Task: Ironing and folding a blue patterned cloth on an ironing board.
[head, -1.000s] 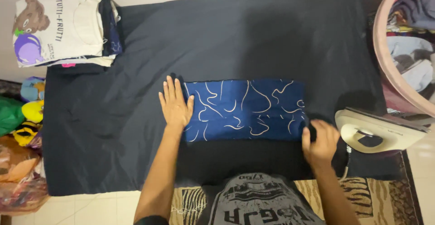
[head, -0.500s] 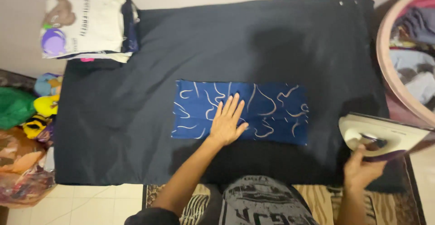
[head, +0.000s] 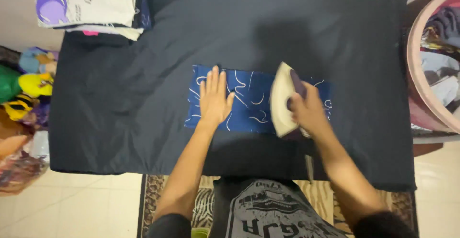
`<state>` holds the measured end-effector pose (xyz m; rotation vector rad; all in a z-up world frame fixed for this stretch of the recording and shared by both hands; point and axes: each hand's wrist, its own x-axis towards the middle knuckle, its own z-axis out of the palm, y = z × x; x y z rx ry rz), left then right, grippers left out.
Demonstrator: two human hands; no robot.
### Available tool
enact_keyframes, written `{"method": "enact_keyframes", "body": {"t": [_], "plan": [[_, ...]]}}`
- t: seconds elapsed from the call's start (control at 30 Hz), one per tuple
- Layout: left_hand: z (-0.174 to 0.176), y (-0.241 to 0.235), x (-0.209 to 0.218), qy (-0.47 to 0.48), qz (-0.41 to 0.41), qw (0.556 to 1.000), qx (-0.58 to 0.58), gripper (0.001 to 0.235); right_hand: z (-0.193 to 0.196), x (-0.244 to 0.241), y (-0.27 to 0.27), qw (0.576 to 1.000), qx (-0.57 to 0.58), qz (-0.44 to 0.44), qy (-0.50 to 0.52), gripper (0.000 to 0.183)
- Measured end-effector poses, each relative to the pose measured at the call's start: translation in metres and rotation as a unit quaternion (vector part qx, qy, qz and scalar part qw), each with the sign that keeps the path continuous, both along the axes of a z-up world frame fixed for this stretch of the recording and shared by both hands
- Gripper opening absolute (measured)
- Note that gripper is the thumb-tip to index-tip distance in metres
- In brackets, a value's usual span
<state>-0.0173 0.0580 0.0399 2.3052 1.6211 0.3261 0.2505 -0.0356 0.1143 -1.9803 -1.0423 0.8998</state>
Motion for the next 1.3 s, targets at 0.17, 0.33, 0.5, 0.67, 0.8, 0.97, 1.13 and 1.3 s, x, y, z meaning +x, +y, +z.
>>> {"method": "enact_keyframes", "body": {"t": [0.17,0.33,0.5,0.67,0.8,0.97,1.13,1.3], "plan": [[-0.018,0.035,0.044,0.071,-0.095,0.992,-0.05,0.066,0.052,-0.081,0.048,0.985,-0.123,0.077,-0.096,0.055],[-0.058,0.031,0.063,0.022,-0.153,0.988,-0.007,0.068,0.026,-0.059,0.073,0.982,-0.058,0.088,-0.16,0.047],[-0.068,0.04,0.065,0.017,-0.176,0.984,-0.008,0.066,0.044,-0.071,0.075,0.969,-0.144,0.08,-0.182,0.05],[-0.056,0.042,0.064,0.01,-0.179,0.981,-0.075,0.065,0.056,-0.086,0.045,0.964,-0.207,0.058,-0.154,0.05],[-0.049,0.046,0.064,0.018,-0.185,0.979,-0.09,0.066,0.07,-0.093,0.08,0.963,-0.2,0.065,-0.168,0.047],[-0.04,0.047,0.062,-0.034,-0.177,0.98,-0.089,0.062,0.039,-0.065,0.092,0.985,-0.131,0.076,-0.085,0.048],[-0.057,0.045,0.062,0.009,-0.182,0.98,-0.082,0.067,0.051,-0.088,0.046,0.976,-0.174,0.057,-0.118,0.051],[-0.061,0.045,0.064,-0.005,-0.18,0.98,-0.081,0.067,0.054,-0.086,0.05,0.966,-0.211,0.046,-0.142,0.051]]}}
